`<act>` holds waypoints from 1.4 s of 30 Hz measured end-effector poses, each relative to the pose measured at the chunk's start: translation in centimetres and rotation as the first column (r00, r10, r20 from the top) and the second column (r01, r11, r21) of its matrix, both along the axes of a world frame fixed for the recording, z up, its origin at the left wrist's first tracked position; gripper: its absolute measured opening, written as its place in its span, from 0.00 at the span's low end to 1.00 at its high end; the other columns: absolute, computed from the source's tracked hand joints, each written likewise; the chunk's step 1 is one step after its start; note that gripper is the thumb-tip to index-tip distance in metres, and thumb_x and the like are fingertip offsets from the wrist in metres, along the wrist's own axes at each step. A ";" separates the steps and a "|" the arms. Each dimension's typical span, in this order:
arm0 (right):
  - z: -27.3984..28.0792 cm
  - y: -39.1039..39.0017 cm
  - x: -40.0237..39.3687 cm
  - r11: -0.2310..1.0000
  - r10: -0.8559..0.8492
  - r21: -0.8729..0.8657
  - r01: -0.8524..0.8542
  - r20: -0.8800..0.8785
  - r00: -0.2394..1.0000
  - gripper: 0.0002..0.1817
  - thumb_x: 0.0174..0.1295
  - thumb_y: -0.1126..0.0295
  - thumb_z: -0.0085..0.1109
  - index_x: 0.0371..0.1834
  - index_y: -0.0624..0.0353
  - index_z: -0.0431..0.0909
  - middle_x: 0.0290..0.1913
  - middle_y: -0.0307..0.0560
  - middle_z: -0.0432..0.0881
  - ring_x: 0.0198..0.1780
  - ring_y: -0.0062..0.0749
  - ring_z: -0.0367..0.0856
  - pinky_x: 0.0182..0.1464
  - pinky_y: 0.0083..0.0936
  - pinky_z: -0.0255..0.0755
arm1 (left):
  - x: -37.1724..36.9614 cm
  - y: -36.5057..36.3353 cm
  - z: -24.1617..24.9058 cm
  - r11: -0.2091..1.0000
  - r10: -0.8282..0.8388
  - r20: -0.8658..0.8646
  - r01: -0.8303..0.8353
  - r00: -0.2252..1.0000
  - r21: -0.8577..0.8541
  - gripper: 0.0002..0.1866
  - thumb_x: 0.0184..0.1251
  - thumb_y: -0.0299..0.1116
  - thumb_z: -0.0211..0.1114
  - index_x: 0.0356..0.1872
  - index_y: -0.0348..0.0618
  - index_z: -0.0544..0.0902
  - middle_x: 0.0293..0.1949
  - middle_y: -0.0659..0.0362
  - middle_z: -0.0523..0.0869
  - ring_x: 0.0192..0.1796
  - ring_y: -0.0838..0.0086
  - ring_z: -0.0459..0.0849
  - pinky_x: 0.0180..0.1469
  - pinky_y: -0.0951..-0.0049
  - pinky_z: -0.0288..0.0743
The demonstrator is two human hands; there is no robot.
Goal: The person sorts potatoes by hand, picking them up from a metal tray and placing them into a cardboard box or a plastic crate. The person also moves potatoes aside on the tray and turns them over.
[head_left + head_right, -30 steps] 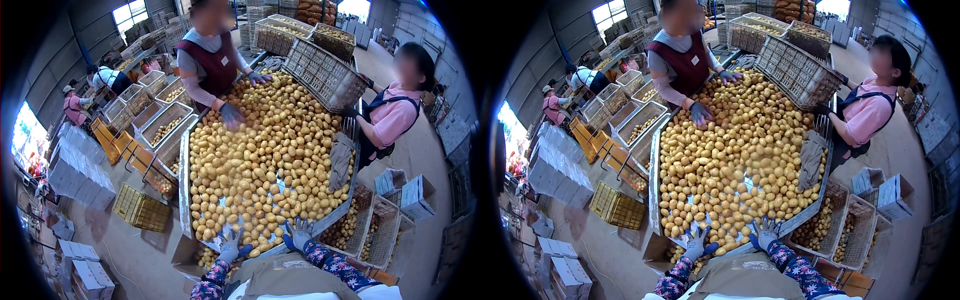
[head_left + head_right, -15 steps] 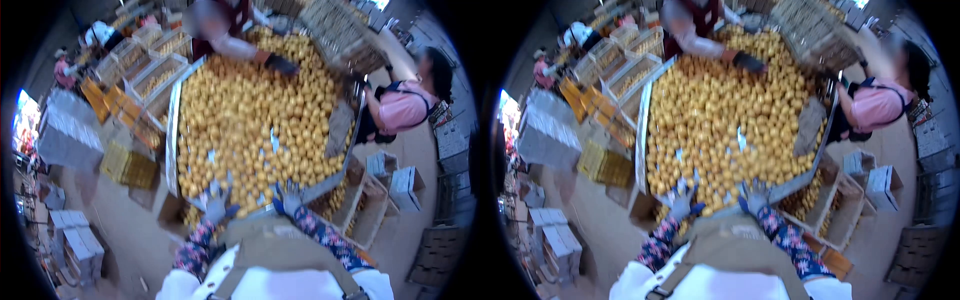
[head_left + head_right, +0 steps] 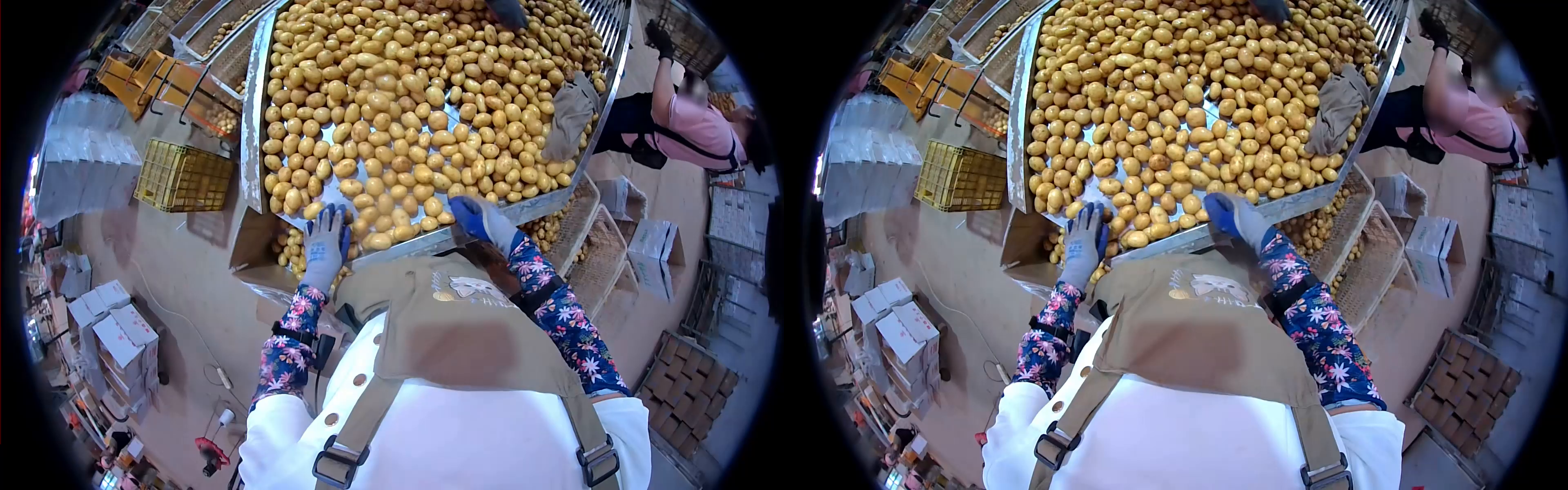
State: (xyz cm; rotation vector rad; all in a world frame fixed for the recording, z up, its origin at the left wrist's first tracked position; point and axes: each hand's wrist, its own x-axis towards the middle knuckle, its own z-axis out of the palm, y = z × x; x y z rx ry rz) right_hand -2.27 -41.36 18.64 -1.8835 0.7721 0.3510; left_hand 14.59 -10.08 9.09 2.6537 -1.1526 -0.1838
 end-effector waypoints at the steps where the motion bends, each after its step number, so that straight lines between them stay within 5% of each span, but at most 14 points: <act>1: -1.8 -1.2 -0.7 0.985 0.062 -0.164 -0.057 0.025 0.998 0.15 0.66 0.56 0.55 0.43 0.54 0.83 0.38 0.52 0.86 0.42 0.42 0.86 0.48 0.36 0.76 | -0.2 -0.3 1.0 1.000 -0.007 -0.010 0.007 1.000 0.003 0.27 0.70 0.47 0.59 0.67 0.49 0.73 0.66 0.48 0.75 0.66 0.52 0.74 0.69 0.50 0.62; 4: -3.5 -1.1 -2.3 0.757 0.449 -0.494 -0.427 -0.082 0.890 0.18 0.65 0.51 0.53 0.42 0.52 0.84 0.40 0.53 0.86 0.46 0.47 0.85 0.51 0.41 0.75 | -1.3 -1.1 2.6 0.941 -0.277 -0.132 0.241 0.952 -0.237 0.19 0.69 0.40 0.61 0.60 0.50 0.81 0.58 0.50 0.82 0.61 0.54 0.77 0.65 0.53 0.68; 9: -2.8 2.3 2.3 0.906 0.421 -0.119 -0.407 0.127 0.898 0.23 0.68 0.52 0.53 0.56 0.56 0.81 0.51 0.60 0.84 0.53 0.51 0.83 0.59 0.39 0.73 | 0.1 -5.8 3.1 0.735 -0.678 -0.131 0.667 0.723 -0.124 0.25 0.68 0.39 0.61 0.66 0.56 0.74 0.56 0.56 0.81 0.60 0.60 0.78 0.67 0.55 0.67; 10: -2.3 2.4 3.3 0.933 0.342 0.077 -0.352 0.121 0.932 0.22 0.69 0.54 0.53 0.57 0.58 0.80 0.53 0.58 0.83 0.54 0.51 0.82 0.58 0.38 0.74 | 0.6 -5.7 2.2 0.729 -0.684 -0.150 0.668 0.714 -0.147 0.24 0.67 0.40 0.61 0.65 0.55 0.75 0.56 0.58 0.81 0.60 0.60 0.77 0.67 0.55 0.67; 13: -1.4 0.9 1.9 0.979 0.191 -0.094 -0.182 0.107 0.976 0.19 0.68 0.58 0.55 0.56 0.57 0.79 0.54 0.56 0.84 0.53 0.51 0.83 0.57 0.37 0.75 | 1.3 -4.0 -0.5 0.773 -0.633 -0.132 0.613 0.763 -0.165 0.23 0.68 0.41 0.60 0.63 0.54 0.76 0.60 0.59 0.78 0.63 0.58 0.75 0.68 0.54 0.64; 17: -2.5 -1.6 -3.3 0.586 0.606 -0.646 -0.490 -0.053 0.794 0.16 0.67 0.62 0.53 0.54 0.53 0.82 0.51 0.55 0.84 0.53 0.52 0.83 0.56 0.39 0.75 | 0.5 -0.6 -1.1 0.916 -0.397 -0.069 0.391 0.915 -0.093 0.24 0.69 0.45 0.59 0.64 0.53 0.76 0.71 0.55 0.69 0.72 0.53 0.65 0.74 0.52 0.56; 20: -5.6 -4.3 -1.2 0.915 0.361 -0.186 -0.359 -0.026 0.932 0.15 0.68 0.64 0.53 0.54 0.53 0.81 0.45 0.56 0.86 0.49 0.50 0.85 0.52 0.36 0.77 | -1.1 -0.6 -0.7 0.946 -0.321 -0.113 0.312 0.940 -0.090 0.30 0.67 0.50 0.61 0.68 0.52 0.73 0.75 0.53 0.63 0.76 0.51 0.59 0.76 0.47 0.49; 23: -2.2 -2.6 6.2 0.988 0.119 -0.113 -0.106 0.115 0.986 0.21 0.69 0.61 0.52 0.62 0.57 0.74 0.54 0.62 0.82 0.53 0.54 0.83 0.53 0.37 0.75 | -1.8 -1.4 -1.7 0.957 -0.274 -0.136 0.256 0.952 -0.139 0.34 0.66 0.52 0.62 0.71 0.52 0.70 0.75 0.52 0.63 0.77 0.49 0.56 0.77 0.42 0.43; 27: -4.8 -1.7 10.3 0.773 0.304 -0.468 -0.428 -0.318 0.898 0.35 0.67 0.57 0.52 0.76 0.53 0.55 0.71 0.67 0.64 0.61 0.58 0.77 0.64 0.45 0.71 | -3.4 -3.3 -1.5 0.987 -0.162 -0.166 0.157 0.973 -0.042 0.36 0.65 0.58 0.60 0.71 0.54 0.69 0.76 0.53 0.60 0.77 0.41 0.51 0.76 0.36 0.39; 33: -4.8 -6.0 9.7 0.815 0.506 -0.138 -0.562 -0.303 0.808 0.36 0.58 0.49 0.65 0.67 0.52 0.66 0.59 0.63 0.78 0.61 0.57 0.77 0.62 0.43 0.71 | -3.5 -3.3 -1.0 0.992 -0.123 -0.251 0.122 0.960 -0.020 0.36 0.66 0.58 0.60 0.71 0.50 0.69 0.76 0.51 0.58 0.78 0.40 0.46 0.75 0.33 0.38; 36: -8.9 -5.5 6.2 0.744 0.539 -0.371 -0.555 -0.157 0.828 0.40 0.58 0.48 0.64 0.72 0.49 0.62 0.66 0.65 0.70 0.62 0.59 0.75 0.63 0.45 0.71 | -3.2 -3.6 -2.8 0.989 -0.147 -0.189 0.139 0.971 -0.054 0.31 0.69 0.53 0.58 0.68 0.47 0.71 0.72 0.49 0.65 0.76 0.38 0.52 0.75 0.36 0.42; 40: -2.6 0.4 5.5 0.554 0.516 -0.524 -0.646 -0.392 0.761 0.42 0.65 0.52 0.59 0.78 0.55 0.53 0.67 0.64 0.69 0.63 0.57 0.75 0.61 0.39 0.73 | 1.6 -3.3 -0.9 0.961 -0.269 -0.170 0.253 0.948 -0.114 0.23 0.70 0.43 0.58 0.62 0.46 0.76 0.65 0.48 0.73 0.71 0.43 0.64 0.76 0.45 0.49; 41: -2.0 0.4 5.1 0.556 0.514 -0.524 -0.645 -0.393 0.762 0.42 0.65 0.52 0.59 0.78 0.55 0.53 0.67 0.64 0.69 0.63 0.57 0.75 0.61 0.39 0.73 | 3.7 -3.0 -0.1 0.937 -0.346 -0.246 0.324 0.905 -0.126 0.22 0.70 0.42 0.59 0.61 0.46 0.76 0.64 0.48 0.74 0.70 0.46 0.66 0.77 0.49 0.50; 42: -1.5 0.2 4.6 0.829 0.498 -0.216 -0.516 -0.137 0.856 0.38 0.66 0.55 0.59 0.76 0.57 0.57 0.66 0.64 0.69 0.63 0.55 0.75 0.62 0.41 0.72 | 5.8 -3.3 2.7 0.966 -0.258 -0.235 0.252 0.937 -0.055 0.23 0.69 0.43 0.60 0.63 0.46 0.75 0.66 0.48 0.73 0.70 0.48 0.66 0.77 0.52 0.50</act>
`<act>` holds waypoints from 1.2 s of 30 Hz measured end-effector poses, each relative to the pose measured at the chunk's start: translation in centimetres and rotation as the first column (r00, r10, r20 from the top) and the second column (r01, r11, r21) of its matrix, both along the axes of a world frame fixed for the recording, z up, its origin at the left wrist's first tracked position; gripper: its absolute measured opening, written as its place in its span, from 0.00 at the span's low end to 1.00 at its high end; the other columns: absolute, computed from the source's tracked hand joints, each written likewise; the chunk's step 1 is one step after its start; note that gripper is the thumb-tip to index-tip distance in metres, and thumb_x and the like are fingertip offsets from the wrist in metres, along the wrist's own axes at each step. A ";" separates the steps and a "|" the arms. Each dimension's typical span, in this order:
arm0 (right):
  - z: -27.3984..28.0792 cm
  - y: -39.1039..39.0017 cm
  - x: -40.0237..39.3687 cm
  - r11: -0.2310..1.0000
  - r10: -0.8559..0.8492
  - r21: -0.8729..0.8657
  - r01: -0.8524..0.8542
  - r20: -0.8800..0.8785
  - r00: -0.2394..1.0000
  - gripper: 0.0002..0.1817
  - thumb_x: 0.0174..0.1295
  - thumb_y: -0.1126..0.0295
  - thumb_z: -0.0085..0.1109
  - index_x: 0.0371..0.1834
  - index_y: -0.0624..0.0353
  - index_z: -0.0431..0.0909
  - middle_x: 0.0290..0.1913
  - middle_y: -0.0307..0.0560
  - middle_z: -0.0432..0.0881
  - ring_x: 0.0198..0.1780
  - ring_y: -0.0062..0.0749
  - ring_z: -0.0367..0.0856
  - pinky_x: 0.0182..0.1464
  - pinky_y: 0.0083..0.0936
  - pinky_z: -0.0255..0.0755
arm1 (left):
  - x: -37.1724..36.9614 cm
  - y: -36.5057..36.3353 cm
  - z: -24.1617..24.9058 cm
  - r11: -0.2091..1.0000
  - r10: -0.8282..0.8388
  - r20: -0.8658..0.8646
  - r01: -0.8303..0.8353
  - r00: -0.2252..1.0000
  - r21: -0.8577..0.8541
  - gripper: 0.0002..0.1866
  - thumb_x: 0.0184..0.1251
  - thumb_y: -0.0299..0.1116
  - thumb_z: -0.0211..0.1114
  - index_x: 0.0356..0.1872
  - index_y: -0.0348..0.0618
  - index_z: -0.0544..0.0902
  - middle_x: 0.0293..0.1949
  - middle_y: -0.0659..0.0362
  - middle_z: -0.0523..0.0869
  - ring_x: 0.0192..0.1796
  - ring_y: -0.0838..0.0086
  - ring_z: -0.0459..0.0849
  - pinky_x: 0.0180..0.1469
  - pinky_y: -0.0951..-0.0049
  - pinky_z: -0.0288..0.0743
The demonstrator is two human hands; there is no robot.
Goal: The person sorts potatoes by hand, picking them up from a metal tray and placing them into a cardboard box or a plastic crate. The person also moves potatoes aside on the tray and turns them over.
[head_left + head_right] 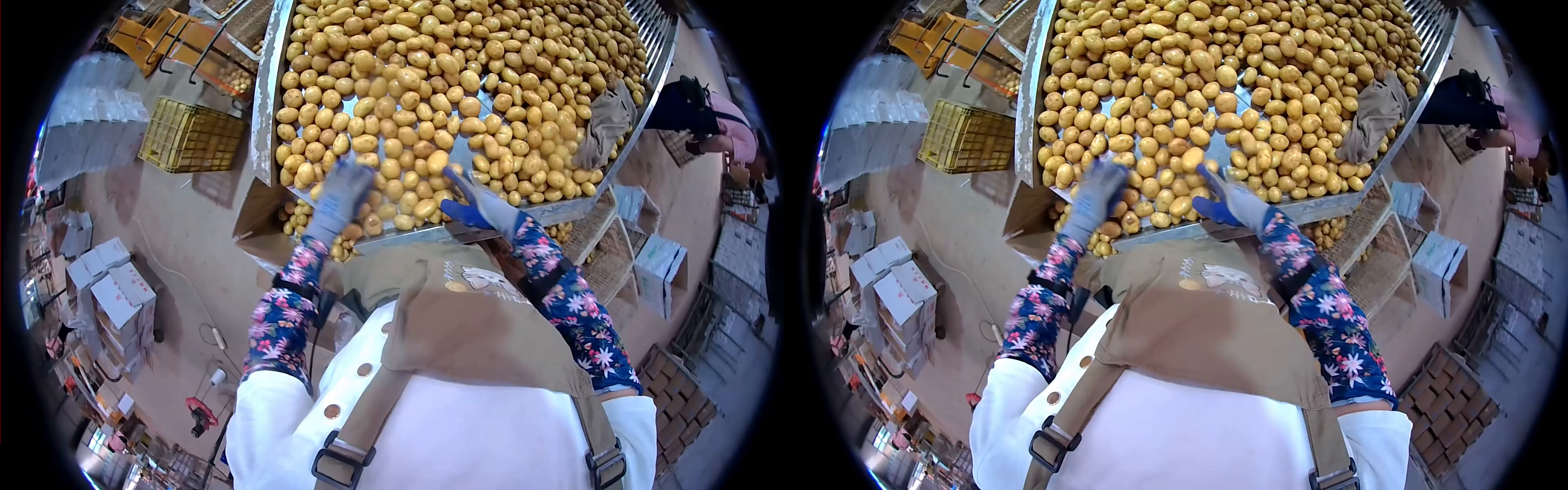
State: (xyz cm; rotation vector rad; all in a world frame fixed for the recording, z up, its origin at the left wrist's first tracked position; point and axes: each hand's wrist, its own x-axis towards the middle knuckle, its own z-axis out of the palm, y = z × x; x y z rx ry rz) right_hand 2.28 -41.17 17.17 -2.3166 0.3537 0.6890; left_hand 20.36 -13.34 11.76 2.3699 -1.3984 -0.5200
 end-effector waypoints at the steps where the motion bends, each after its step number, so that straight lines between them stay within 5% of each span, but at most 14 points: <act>1: 0.5 -0.3 -0.6 0.886 -0.169 0.437 0.157 -0.011 0.986 0.34 0.66 0.58 0.58 0.73 0.59 0.62 0.66 0.64 0.69 0.64 0.54 0.75 0.63 0.42 0.72 | 2.0 -0.4 2.1 0.995 0.080 0.035 -0.082 0.996 0.060 0.25 0.69 0.44 0.61 0.65 0.47 0.74 0.68 0.48 0.72 0.71 0.50 0.67 0.77 0.54 0.51; 3: 0.2 -1.0 -2.2 0.745 -0.338 0.558 0.367 -0.159 0.928 0.32 0.66 0.58 0.61 0.72 0.54 0.66 0.71 0.63 0.66 0.66 0.53 0.74 0.66 0.41 0.69 | 5.8 0.5 -4.6 0.882 0.457 0.221 -0.407 0.861 -0.237 0.31 0.70 0.52 0.58 0.71 0.53 0.70 0.74 0.48 0.64 0.75 0.46 0.59 0.78 0.52 0.45; 5: -0.5 -1.5 -3.9 0.990 -0.097 -0.072 0.120 0.269 0.958 0.30 0.68 0.57 0.58 0.73 0.47 0.67 0.73 0.57 0.66 0.67 0.52 0.73 0.69 0.37 0.65 | 6.9 -0.3 -2.6 0.841 0.492 0.282 -0.534 0.823 0.092 0.34 0.70 0.58 0.55 0.74 0.60 0.66 0.75 0.45 0.62 0.75 0.36 0.56 0.76 0.43 0.45; 7: -3.1 0.1 -5.8 0.909 0.198 -0.389 -0.149 0.087 0.976 0.23 0.69 0.60 0.56 0.67 0.46 0.74 0.69 0.53 0.74 0.66 0.48 0.75 0.67 0.37 0.67 | 6.6 -1.9 -1.2 0.803 0.415 0.288 -0.496 0.863 0.330 0.42 0.68 0.67 0.49 0.79 0.62 0.54 0.80 0.47 0.49 0.78 0.34 0.47 0.76 0.37 0.33; 9: -3.2 2.9 -2.3 0.914 0.119 0.399 -0.074 -0.089 0.989 0.25 0.70 0.55 0.55 0.70 0.45 0.71 0.63 0.51 0.78 0.61 0.35 0.77 0.66 0.30 0.66 | 4.5 -3.4 -0.3 0.824 0.429 0.183 -0.466 0.885 0.323 0.42 0.69 0.67 0.49 0.79 0.60 0.56 0.80 0.47 0.50 0.76 0.32 0.49 0.74 0.32 0.38; 13: -1.8 3.2 -0.3 0.822 -0.220 0.560 0.101 0.149 0.964 0.20 0.73 0.60 0.52 0.65 0.52 0.74 0.52 0.51 0.84 0.50 0.38 0.83 0.57 0.29 0.74 | -2.2 -1.1 -0.7 0.941 0.069 0.310 -0.165 0.948 0.294 0.36 0.70 0.59 0.53 0.77 0.64 0.61 0.78 0.49 0.56 0.76 0.34 0.52 0.71 0.27 0.44; 15: -1.6 1.0 -0.9 0.917 -0.198 0.384 0.106 0.208 0.958 0.22 0.72 0.60 0.53 0.67 0.49 0.73 0.58 0.52 0.82 0.55 0.45 0.82 0.59 0.32 0.74 | -4.1 1.7 -0.8 0.983 0.106 0.285 -0.144 0.953 0.116 0.34 0.69 0.56 0.56 0.76 0.68 0.63 0.78 0.50 0.57 0.78 0.38 0.49 0.73 0.30 0.43; 17: -2.4 -0.3 -4.1 0.893 0.216 -0.441 -0.086 0.254 0.943 0.23 0.67 0.55 0.57 0.65 0.44 0.76 0.68 0.53 0.74 0.65 0.54 0.75 0.66 0.36 0.68 | -5.1 4.5 -2.2 0.974 0.155 0.261 -0.192 0.953 0.122 0.33 0.69 0.53 0.58 0.75 0.69 0.65 0.78 0.53 0.57 0.78 0.38 0.48 0.74 0.33 0.41; 19: -2.0 -0.3 -6.0 0.949 0.124 -0.293 -0.116 0.008 0.992 0.26 0.67 0.49 0.56 0.65 0.44 0.76 0.73 0.54 0.68 0.66 0.54 0.74 0.69 0.32 0.64 | -5.4 5.5 -1.9 0.959 0.160 0.312 -0.222 0.936 0.176 0.30 0.70 0.50 0.58 0.73 0.67 0.68 0.78 0.55 0.57 0.78 0.39 0.48 0.74 0.34 0.42; 21: -2.9 0.4 -5.1 0.916 0.000 0.398 0.048 -0.121 0.993 0.27 0.68 0.48 0.55 0.68 0.42 0.74 0.73 0.54 0.68 0.66 0.52 0.74 0.69 0.28 0.63 | -4.8 4.7 -1.3 0.955 0.194 0.350 -0.257 0.916 0.145 0.29 0.70 0.50 0.57 0.72 0.64 0.70 0.77 0.54 0.59 0.78 0.41 0.49 0.75 0.35 0.41; 23: -0.5 3.9 -2.8 0.750 -0.167 0.647 0.138 -0.016 0.986 0.22 0.71 0.54 0.55 0.61 0.55 0.78 0.52 0.50 0.83 0.51 0.30 0.80 0.55 0.25 0.72 | -3.9 2.7 -0.4 0.947 0.237 0.384 -0.300 0.892 0.114 0.28 0.70 0.50 0.56 0.71 0.60 0.72 0.76 0.52 0.61 0.78 0.43 0.50 0.76 0.37 0.39; 29: -2.7 1.7 -1.7 0.927 -0.302 0.306 0.218 0.260 0.917 0.16 0.71 0.62 0.53 0.55 0.59 0.80 0.43 0.52 0.86 0.42 0.34 0.83 0.46 0.30 0.75 | -2.6 -2.8 -0.5 0.980 0.180 0.196 -0.158 0.964 -0.123 0.23 0.72 0.45 0.57 0.64 0.50 0.78 0.65 0.46 0.76 0.66 0.50 0.74 0.70 0.49 0.61; 31: -4.6 -1.0 -3.6 0.942 -0.315 0.185 0.279 0.209 0.926 0.15 0.69 0.66 0.54 0.54 0.59 0.80 0.44 0.56 0.85 0.44 0.43 0.85 0.47 0.34 0.76 | -1.0 -4.9 2.5 0.947 0.257 -0.118 -0.226 0.959 0.226 0.18 0.71 0.43 0.59 0.56 0.48 0.82 0.51 0.45 0.84 0.49 0.52 0.85 0.52 0.54 0.76; 36: -4.0 -1.6 -2.4 0.930 -0.344 0.204 0.305 0.198 0.918 0.16 0.67 0.68 0.55 0.56 0.57 0.79 0.45 0.57 0.84 0.46 0.49 0.84 0.48 0.37 0.76 | -1.4 -8.9 1.1 0.951 0.116 -0.081 -0.134 0.990 -0.279 0.17 0.72 0.43 0.59 0.54 0.46 0.82 0.44 0.47 0.86 0.43 0.51 0.85 0.45 0.55 0.78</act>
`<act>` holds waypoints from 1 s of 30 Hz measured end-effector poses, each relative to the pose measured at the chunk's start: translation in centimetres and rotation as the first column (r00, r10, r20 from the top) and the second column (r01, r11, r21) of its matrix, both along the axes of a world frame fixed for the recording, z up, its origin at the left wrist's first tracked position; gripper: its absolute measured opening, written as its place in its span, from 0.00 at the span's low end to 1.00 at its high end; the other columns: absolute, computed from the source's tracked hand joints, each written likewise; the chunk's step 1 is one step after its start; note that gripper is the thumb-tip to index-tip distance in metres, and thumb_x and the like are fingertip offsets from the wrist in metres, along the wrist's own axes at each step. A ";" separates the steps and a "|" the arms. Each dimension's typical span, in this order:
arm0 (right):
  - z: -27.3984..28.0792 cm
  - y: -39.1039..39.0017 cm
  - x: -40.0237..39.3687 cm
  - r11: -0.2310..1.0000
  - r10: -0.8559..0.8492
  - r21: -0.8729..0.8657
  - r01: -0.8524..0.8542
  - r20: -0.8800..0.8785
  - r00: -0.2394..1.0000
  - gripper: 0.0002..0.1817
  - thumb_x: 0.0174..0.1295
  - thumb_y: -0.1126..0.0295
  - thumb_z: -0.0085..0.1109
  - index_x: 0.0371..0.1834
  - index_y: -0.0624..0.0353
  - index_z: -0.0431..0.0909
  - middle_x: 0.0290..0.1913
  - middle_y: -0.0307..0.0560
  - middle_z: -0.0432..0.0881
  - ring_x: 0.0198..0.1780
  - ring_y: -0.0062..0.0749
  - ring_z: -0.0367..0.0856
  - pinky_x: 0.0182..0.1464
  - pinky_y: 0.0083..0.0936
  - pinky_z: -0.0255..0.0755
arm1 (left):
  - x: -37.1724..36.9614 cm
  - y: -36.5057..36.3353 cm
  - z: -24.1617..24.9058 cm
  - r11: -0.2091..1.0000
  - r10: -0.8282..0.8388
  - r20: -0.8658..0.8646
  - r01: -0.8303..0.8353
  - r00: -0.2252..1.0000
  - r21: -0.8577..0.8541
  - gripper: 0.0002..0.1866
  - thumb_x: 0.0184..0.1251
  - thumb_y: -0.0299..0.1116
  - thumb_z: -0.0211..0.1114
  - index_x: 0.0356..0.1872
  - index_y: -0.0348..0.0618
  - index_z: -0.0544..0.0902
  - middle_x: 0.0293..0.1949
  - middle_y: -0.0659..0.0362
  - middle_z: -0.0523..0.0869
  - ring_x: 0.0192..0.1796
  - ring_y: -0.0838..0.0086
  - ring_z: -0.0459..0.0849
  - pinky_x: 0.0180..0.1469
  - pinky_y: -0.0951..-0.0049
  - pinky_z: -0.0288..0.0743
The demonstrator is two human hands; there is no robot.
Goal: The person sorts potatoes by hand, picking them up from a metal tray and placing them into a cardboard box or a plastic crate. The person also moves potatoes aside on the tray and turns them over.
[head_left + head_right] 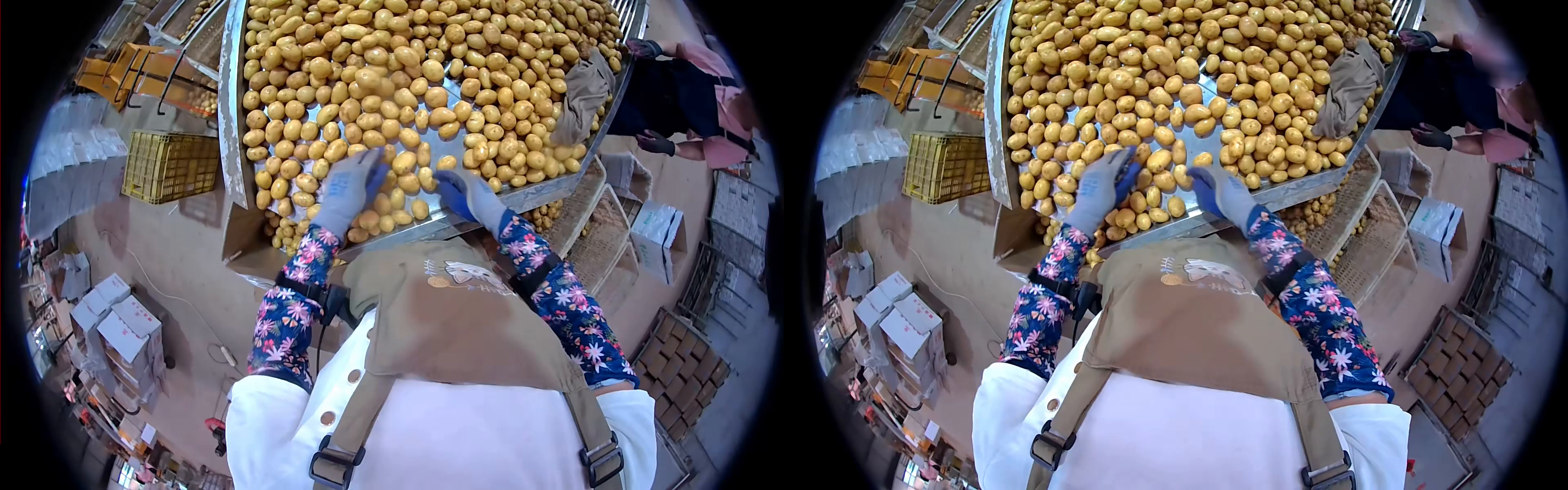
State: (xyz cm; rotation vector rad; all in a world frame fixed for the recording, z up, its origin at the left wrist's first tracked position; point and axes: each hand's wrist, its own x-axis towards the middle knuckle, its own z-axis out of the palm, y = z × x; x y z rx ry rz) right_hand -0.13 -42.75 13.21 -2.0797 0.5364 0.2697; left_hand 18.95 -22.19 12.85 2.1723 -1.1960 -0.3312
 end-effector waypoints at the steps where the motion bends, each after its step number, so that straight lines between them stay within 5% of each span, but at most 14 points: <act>1: 0.2 0.6 1.5 0.996 -0.041 -0.080 0.049 0.093 0.995 0.17 0.66 0.69 0.55 0.57 0.57 0.79 0.48 0.57 0.83 0.48 0.50 0.84 0.50 0.38 0.76 | -0.5 -1.0 1.0 0.992 -0.089 -0.035 0.092 0.995 0.083 0.20 0.73 0.46 0.58 0.58 0.46 0.79 0.45 0.48 0.86 0.45 0.52 0.86 0.47 0.55 0.77; 3: -2.1 1.3 3.8 0.998 -0.045 -0.042 0.056 0.236 0.971 0.22 0.65 0.69 0.55 0.63 0.55 0.74 0.57 0.58 0.81 0.56 0.52 0.81 0.56 0.39 0.74 | -1.8 -2.7 1.4 0.931 -0.215 -0.012 0.208 0.977 0.300 0.24 0.72 0.47 0.59 0.63 0.45 0.75 0.45 0.47 0.85 0.45 0.53 0.86 0.49 0.55 0.77; 5: -3.4 2.1 5.7 0.996 0.071 -0.063 -0.065 0.103 0.992 0.26 0.67 0.80 0.50 0.70 0.57 0.68 0.66 0.56 0.75 0.58 0.44 0.81 0.63 0.33 0.71 | -3.1 -4.2 -0.3 0.924 -0.214 0.070 0.179 0.974 0.339 0.22 0.71 0.43 0.58 0.61 0.43 0.74 0.46 0.46 0.85 0.44 0.54 0.87 0.46 0.55 0.79; 7: -1.8 1.9 7.0 0.975 0.104 -0.203 -0.086 0.078 0.992 0.28 0.66 0.78 0.53 0.71 0.57 0.67 0.65 0.57 0.76 0.61 0.49 0.79 0.65 0.36 0.69 | -2.9 -6.2 -2.2 0.856 -0.202 0.129 0.111 0.971 0.505 0.17 0.70 0.36 0.57 0.55 0.41 0.76 0.44 0.48 0.86 0.42 0.54 0.88 0.42 0.57 0.80; 10: 0.7 0.9 8.5 0.989 0.111 -0.070 -0.132 -0.246 0.963 0.30 0.65 0.65 0.54 0.72 0.52 0.65 0.63 0.60 0.77 0.62 0.56 0.77 0.65 0.41 0.70 | -1.7 -6.8 -1.2 0.851 -0.242 0.051 0.187 0.969 0.491 0.12 0.69 0.31 0.54 0.51 0.43 0.77 0.42 0.49 0.86 0.42 0.54 0.88 0.40 0.57 0.81; 13: -5.1 -0.6 6.7 0.982 0.121 0.153 -0.110 -0.067 0.990 0.30 0.64 0.68 0.55 0.72 0.51 0.65 0.59 0.60 0.80 0.60 0.53 0.79 0.62 0.39 0.72 | -0.6 -5.4 -2.4 0.905 -0.249 0.001 0.232 0.969 0.356 0.11 0.69 0.34 0.55 0.49 0.48 0.80 0.41 0.48 0.87 0.42 0.53 0.87 0.40 0.57 0.80; 15: -2.7 0.5 5.2 0.994 0.105 0.036 -0.100 -0.171 0.980 0.30 0.64 0.69 0.57 0.71 0.53 0.66 0.56 0.58 0.82 0.57 0.50 0.82 0.59 0.38 0.73 | -0.2 -3.4 -3.0 0.985 -0.118 -0.225 0.143 0.967 0.099 0.10 0.69 0.37 0.58 0.47 0.49 0.82 0.39 0.47 0.87 0.42 0.50 0.87 0.40 0.56 0.78; 17: -2.4 0.8 3.3 0.988 -0.076 0.135 0.069 0.051 0.996 0.24 0.66 0.71 0.54 0.66 0.62 0.71 0.55 0.56 0.82 0.54 0.40 0.81 0.57 0.30 0.74 | -0.4 -0.9 -2.5 0.998 0.013 -0.325 0.008 0.945 0.062 0.13 0.68 0.36 0.62 0.52 0.53 0.83 0.38 0.46 0.86 0.42 0.51 0.87 0.42 0.55 0.78; 19: -1.2 1.0 1.3 0.970 -0.140 0.201 0.138 -0.004 0.990 0.22 0.66 0.71 0.54 0.64 0.62 0.73 0.55 0.56 0.82 0.54 0.42 0.82 0.58 0.33 0.74 | 0.3 1.9 1.8 0.977 0.188 -0.225 -0.159 0.956 0.141 0.17 0.74 0.38 0.54 0.58 0.47 0.79 0.40 0.45 0.87 0.43 0.52 0.86 0.47 0.56 0.78; 21: -0.9 0.7 -0.8 0.959 -0.121 -0.234 0.161 0.176 0.977 0.22 0.65 0.75 0.54 0.64 0.57 0.75 0.53 0.51 0.84 0.53 0.46 0.83 0.55 0.37 0.75 | 3.2 4.7 -0.6 0.937 0.310 -0.111 -0.323 0.944 -0.135 0.20 0.72 0.37 0.57 0.61 0.42 0.77 0.46 0.41 0.85 0.49 0.49 0.85 0.53 0.55 0.76; 23: -3.9 1.5 -3.3 0.929 -0.098 -0.310 0.204 0.325 0.941 0.22 0.65 0.71 0.55 0.64 0.54 0.76 0.57 0.53 0.82 0.56 0.48 0.81 0.56 0.39 0.75 | 6.8 5.6 -1.2 0.945 0.309 0.506 -0.321 0.805 -0.066 0.23 0.70 0.37 0.59 0.63 0.38 0.75 0.54 0.39 0.82 0.56 0.46 0.81 0.59 0.54 0.74; 25: -5.6 2.8 -4.2 0.594 0.441 -0.786 -0.168 0.144 0.886 0.22 0.65 0.68 0.59 0.63 0.52 0.76 0.63 0.54 0.78 0.59 0.48 0.80 0.60 0.37 0.74 | 10.0 3.2 -0.8 0.972 0.230 0.197 -0.217 0.953 -0.085 0.24 0.71 0.39 0.58 0.64 0.40 0.75 0.60 0.40 0.79 0.61 0.46 0.77 0.64 0.52 0.70; 28: 1.4 5.8 0.1 0.901 0.373 -0.278 -0.334 0.099 0.922 0.21 0.67 0.66 0.58 0.64 0.50 0.76 0.63 0.51 0.79 0.62 0.44 0.78 0.63 0.35 0.71 | 10.8 -1.7 -2.2 0.981 0.187 0.044 -0.184 0.981 -0.064 0.28 0.72 0.48 0.57 0.68 0.44 0.72 0.62 0.39 0.77 0.65 0.44 0.74 0.66 0.52 0.68; 30: 4.5 5.1 3.0 0.932 0.104 0.339 -0.130 0.096 0.990 0.21 0.68 0.65 0.56 0.63 0.57 0.75 0.59 0.53 0.82 0.60 0.44 0.79 0.62 0.33 0.71 | 8.9 -4.9 -1.7 0.889 0.209 0.054 -0.212 0.977 0.407 0.39 0.70 0.61 0.54 0.76 0.52 0.61 0.75 0.33 0.54 0.72 0.32 0.60 0.73 0.51 0.60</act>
